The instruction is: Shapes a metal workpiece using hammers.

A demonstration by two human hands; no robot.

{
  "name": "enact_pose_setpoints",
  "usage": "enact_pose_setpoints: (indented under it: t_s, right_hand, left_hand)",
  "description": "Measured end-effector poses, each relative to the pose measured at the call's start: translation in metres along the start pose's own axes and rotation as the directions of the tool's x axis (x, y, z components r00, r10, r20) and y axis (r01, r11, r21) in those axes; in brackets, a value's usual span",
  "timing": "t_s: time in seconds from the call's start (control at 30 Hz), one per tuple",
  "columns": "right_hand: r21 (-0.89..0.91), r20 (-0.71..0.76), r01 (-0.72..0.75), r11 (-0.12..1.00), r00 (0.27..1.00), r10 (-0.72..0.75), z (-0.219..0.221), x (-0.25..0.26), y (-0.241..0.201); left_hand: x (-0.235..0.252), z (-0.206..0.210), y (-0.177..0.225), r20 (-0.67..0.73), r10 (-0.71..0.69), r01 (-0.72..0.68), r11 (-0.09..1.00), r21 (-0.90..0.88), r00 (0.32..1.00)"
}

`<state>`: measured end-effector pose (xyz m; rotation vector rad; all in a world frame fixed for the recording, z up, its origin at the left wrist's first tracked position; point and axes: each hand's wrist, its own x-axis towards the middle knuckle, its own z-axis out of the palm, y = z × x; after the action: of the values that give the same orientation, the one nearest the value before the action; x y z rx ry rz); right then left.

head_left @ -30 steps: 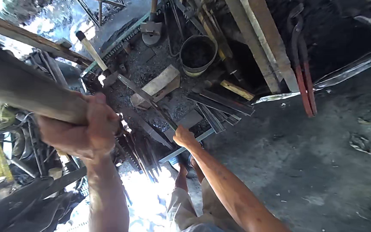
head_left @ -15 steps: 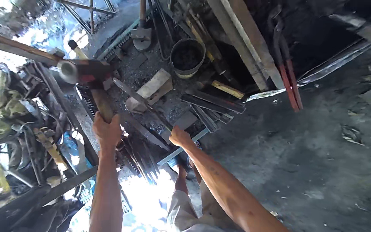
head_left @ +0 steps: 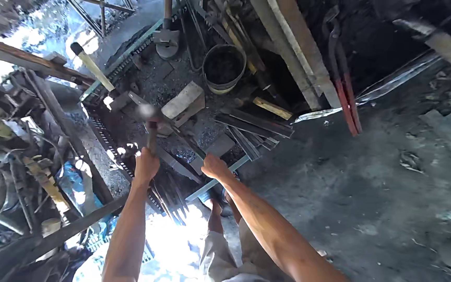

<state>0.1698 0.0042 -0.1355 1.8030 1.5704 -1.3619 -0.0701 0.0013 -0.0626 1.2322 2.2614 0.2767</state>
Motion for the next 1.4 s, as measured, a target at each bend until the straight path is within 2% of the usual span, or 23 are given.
enact_pose_setpoints:
  t_s: [0.03,0.13,0.23,0.33,0.43,0.53,0.6,0.63,0.67,0.7,0.73,0.77,0.8,0.83,0.87,0.97,1.07,1.17,1.23,1.27,1.33,1.37,1.4]
  right_hand:
    - [0.005,0.001,0.004,1.0,1.0,-0.004,0.005,-0.002,0.004]
    - [0.015,-0.007,0.012,1.0,1.0,-0.011,-0.001,-0.003,0.003]
    - [0.011,-0.029,0.012,1.0,1.0,-0.011,0.007,-0.008,0.01]
    - [0.002,-0.046,0.013,1.0,0.999,-0.013,0.022,-0.018,0.026]
    - [0.001,-0.052,-0.004,1.0,0.999,0.004,0.033,-0.026,0.033]
    - [-0.003,-0.055,-0.033,0.999,0.998,0.033,0.035,-0.027,0.029]
    - [0.002,-0.045,-0.053,0.999,0.998,0.054,0.038,-0.025,0.028]
    - [0.006,-0.043,-0.064,0.998,0.997,0.064,0.039,-0.025,0.028]
    - [0.011,-0.042,-0.073,0.997,0.996,0.074,0.04,-0.024,0.028]
    - [0.013,-0.034,-0.081,0.997,0.996,0.082,0.039,-0.024,0.028]
    - [0.012,-0.029,-0.081,0.997,0.996,0.082,0.039,-0.024,0.029]
    - [0.016,-0.03,-0.072,0.997,0.997,0.072,0.037,-0.022,0.03]
    - [0.022,-0.031,-0.061,0.998,0.998,0.062,0.036,-0.021,0.03]
    - [0.03,-0.021,-0.057,0.998,0.998,0.057,0.037,-0.024,0.033]
    - [0.035,-0.025,-0.053,0.998,0.998,0.054,0.036,-0.024,0.035]
    - [0.044,-0.024,-0.049,0.998,0.998,0.05,0.035,-0.028,0.036]
    - [0.045,-0.025,-0.06,0.997,0.998,0.062,0.041,-0.034,0.041]
    - [0.032,-0.027,-0.07,0.997,0.997,0.071,0.05,-0.046,0.046]
    - [0.031,-0.046,-0.066,0.997,0.997,0.067,0.059,-0.044,0.047]
    - [0.033,-0.047,-0.067,0.997,0.997,0.068,0.06,-0.043,0.046]
    - [0.029,-0.031,-0.074,0.997,0.997,0.075,0.06,-0.041,0.046]
    - [0.03,-0.022,-0.075,0.997,0.997,0.076,0.061,-0.04,0.046]
    - [0.029,-0.016,-0.075,0.997,0.997,0.076,0.06,-0.04,0.048]
  left_hand:
    - [0.001,0.004,-0.006,0.107,-0.11,0.109,0.994,0.011,0.988]
    - [-0.008,-0.022,0.01,0.057,-0.158,0.167,0.961,-0.221,0.986]
    - [-0.034,-0.052,0.023,-0.078,-0.073,0.028,0.885,-0.465,0.994]
    - [-0.057,-0.098,0.038,-0.272,0.092,-0.219,0.846,-0.487,0.958]
    - [-0.066,-0.15,0.07,-0.492,0.301,-0.534,0.716,-0.449,0.817]
    - [-0.061,-0.189,0.119,-0.679,0.382,-0.757,0.505,-0.415,0.627]
    - [-0.045,-0.183,0.137,-0.77,0.354,-0.828,0.411,-0.381,0.53]
    - [-0.036,-0.162,0.131,-0.783,0.344,-0.828,0.432,-0.358,0.519]
    - [-0.031,-0.129,0.112,-0.759,0.343,-0.778,0.537,-0.326,0.554]
    - [-0.029,-0.086,0.082,-0.674,0.319,-0.642,0.705,-0.301,0.667]
    - [-0.03,-0.044,0.05,-0.526,0.233,-0.408,0.88,-0.245,0.818]
    - [-0.028,-0.012,0.026,-0.293,0.094,-0.148,0.975,-0.168,0.951]
    - [-0.02,0.005,0.012,-0.069,-0.035,0.028,0.995,-0.092,0.997]
    - [-0.016,0.009,0.009,0.075,-0.142,0.146,0.988,-0.058,0.987]
    - [-0.013,0.002,0.014,0.11,-0.179,0.19,0.978,-0.092,0.978]
    - [-0.02,-0.051,0.038,-0.041,-0.109,0.091,0.948,-0.305,0.993]
    - [-0.042,-0.112,0.069,-0.268,0.058,-0.172,0.888,-0.426,0.962]
    - [-0.061,-0.158,0.098,-0.473,0.292,-0.513,0.731,-0.45,0.831]
    - [-0.062,-0.171,0.119,-0.556,0.343,-0.625,0.631,-0.461,0.757]
    - [-0.059,-0.167,0.125,-0.591,0.334,-0.642,0.625,-0.444,0.734]
    - [-0.048,-0.128,0.115,-0.622,0.281,-0.584,0.73,-0.355,0.73]
    - [-0.04,-0.093,0.097,-0.596,0.241,-0.485,0.825,-0.289,0.766]
    - [-0.033,-0.053,0.072,-0.507,0.189,-0.338,0.915,-0.219,0.841]
